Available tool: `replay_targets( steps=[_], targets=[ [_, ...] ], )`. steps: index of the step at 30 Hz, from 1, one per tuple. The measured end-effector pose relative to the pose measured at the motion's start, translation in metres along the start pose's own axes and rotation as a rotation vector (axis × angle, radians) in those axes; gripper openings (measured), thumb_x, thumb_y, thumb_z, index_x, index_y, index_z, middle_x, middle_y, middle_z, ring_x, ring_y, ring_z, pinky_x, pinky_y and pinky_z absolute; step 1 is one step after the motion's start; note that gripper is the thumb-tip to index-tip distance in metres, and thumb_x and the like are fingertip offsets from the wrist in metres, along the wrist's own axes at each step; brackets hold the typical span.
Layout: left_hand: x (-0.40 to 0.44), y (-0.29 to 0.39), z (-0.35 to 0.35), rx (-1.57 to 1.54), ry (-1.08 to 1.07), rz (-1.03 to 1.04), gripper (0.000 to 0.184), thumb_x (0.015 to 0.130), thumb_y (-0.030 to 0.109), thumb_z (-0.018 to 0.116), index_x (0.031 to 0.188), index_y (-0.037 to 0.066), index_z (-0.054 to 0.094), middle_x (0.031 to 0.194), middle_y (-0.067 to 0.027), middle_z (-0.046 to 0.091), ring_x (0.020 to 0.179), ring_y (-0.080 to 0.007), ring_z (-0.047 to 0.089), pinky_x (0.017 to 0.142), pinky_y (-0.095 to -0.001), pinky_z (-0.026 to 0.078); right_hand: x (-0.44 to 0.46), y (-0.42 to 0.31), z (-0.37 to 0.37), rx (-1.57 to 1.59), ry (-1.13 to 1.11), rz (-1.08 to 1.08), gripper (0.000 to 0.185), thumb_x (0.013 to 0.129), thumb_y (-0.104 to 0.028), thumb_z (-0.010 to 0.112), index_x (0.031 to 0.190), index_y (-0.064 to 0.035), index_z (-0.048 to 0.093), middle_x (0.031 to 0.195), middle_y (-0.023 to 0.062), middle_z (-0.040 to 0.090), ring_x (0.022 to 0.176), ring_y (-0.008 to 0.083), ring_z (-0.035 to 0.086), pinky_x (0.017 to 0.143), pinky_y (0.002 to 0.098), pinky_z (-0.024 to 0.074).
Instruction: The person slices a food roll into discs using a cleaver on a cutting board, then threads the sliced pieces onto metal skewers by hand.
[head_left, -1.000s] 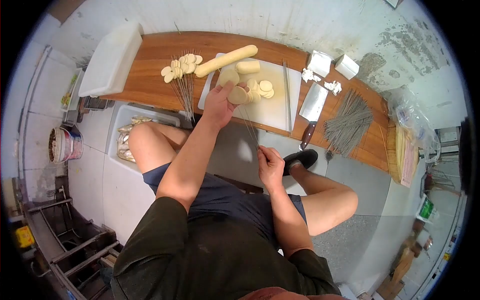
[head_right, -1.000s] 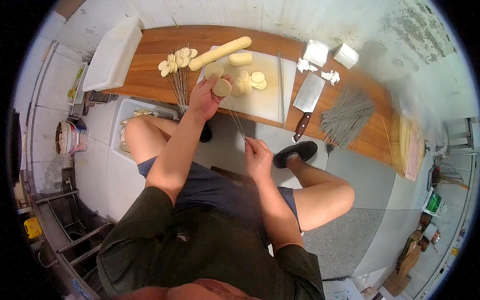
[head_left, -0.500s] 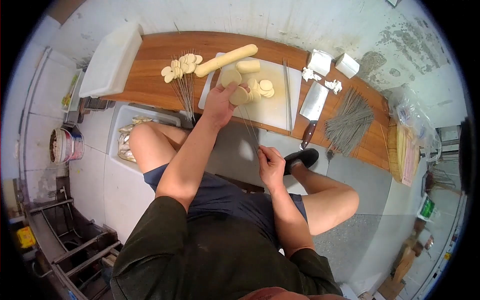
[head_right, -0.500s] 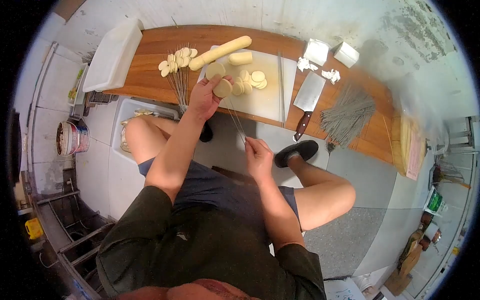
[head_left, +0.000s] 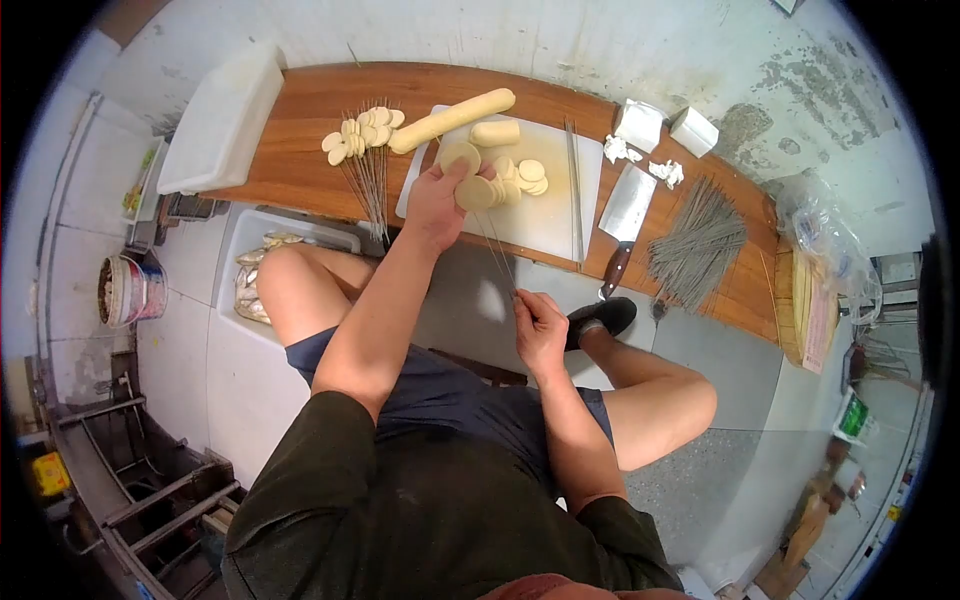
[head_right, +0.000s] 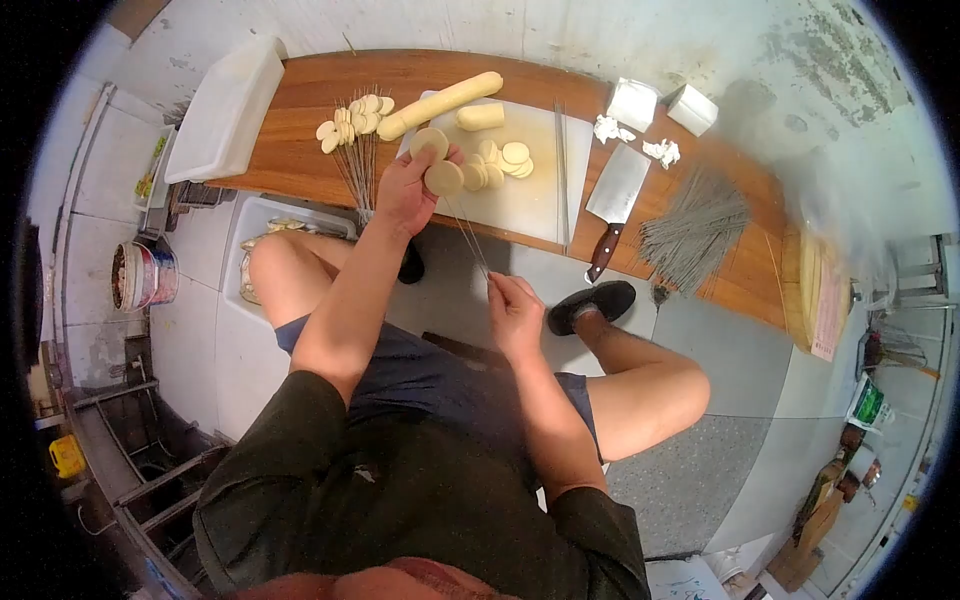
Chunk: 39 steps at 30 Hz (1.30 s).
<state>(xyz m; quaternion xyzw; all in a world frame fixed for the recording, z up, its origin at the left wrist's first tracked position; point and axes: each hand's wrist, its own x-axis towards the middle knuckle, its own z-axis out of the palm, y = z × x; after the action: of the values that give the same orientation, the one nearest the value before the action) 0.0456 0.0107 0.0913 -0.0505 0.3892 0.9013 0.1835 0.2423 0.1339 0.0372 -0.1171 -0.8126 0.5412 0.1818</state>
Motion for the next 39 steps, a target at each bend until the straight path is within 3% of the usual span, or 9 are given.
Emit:
replay_targets(
  steps=[15,21,39],
  targets=[
    [-0.011,-0.008,0.005,0.113,0.032,-0.058,0.026,0.093,0.014,0.057,0.111,-0.005,0.055,0.101,-0.0140,0.065,0.091,-0.0221,0.065,0.082,-0.0330,0.054,-0.001,0.000,0.002,0.054,0.013,0.020,0.011,0.084,-0.001,0.065,0.094,0.0032,0.067,0.080,0.0140,0.064,0.070,0.0234,0.061,0.065,0.0289,0.0482],
    [-0.005,-0.005,0.000,0.003,0.014,-0.012,0.026,0.094,0.015,0.056,0.110,-0.006,0.054,0.104,-0.0160,0.064,0.094,-0.0238,0.065,0.081,-0.0347,0.055,0.001,-0.001,0.000,0.031,0.026,-0.021,0.012,0.083,-0.001,0.065,0.094,0.0034,0.067,0.081,0.0142,0.064,0.071,0.0242,0.062,0.066,0.0295,0.0486],
    [-0.005,-0.001,0.003,0.050,-0.003,-0.038,0.025,0.095,0.013,0.054,0.108,-0.008,0.055,0.099,-0.0161,0.064,0.089,-0.0235,0.066,0.081,-0.0342,0.055,-0.001,0.000,-0.002,0.027,0.001,0.026,0.012,0.083,-0.002,0.064,0.094,0.0032,0.067,0.080,0.0139,0.064,0.071,0.0236,0.062,0.066,0.0293,0.0488]
  ],
)
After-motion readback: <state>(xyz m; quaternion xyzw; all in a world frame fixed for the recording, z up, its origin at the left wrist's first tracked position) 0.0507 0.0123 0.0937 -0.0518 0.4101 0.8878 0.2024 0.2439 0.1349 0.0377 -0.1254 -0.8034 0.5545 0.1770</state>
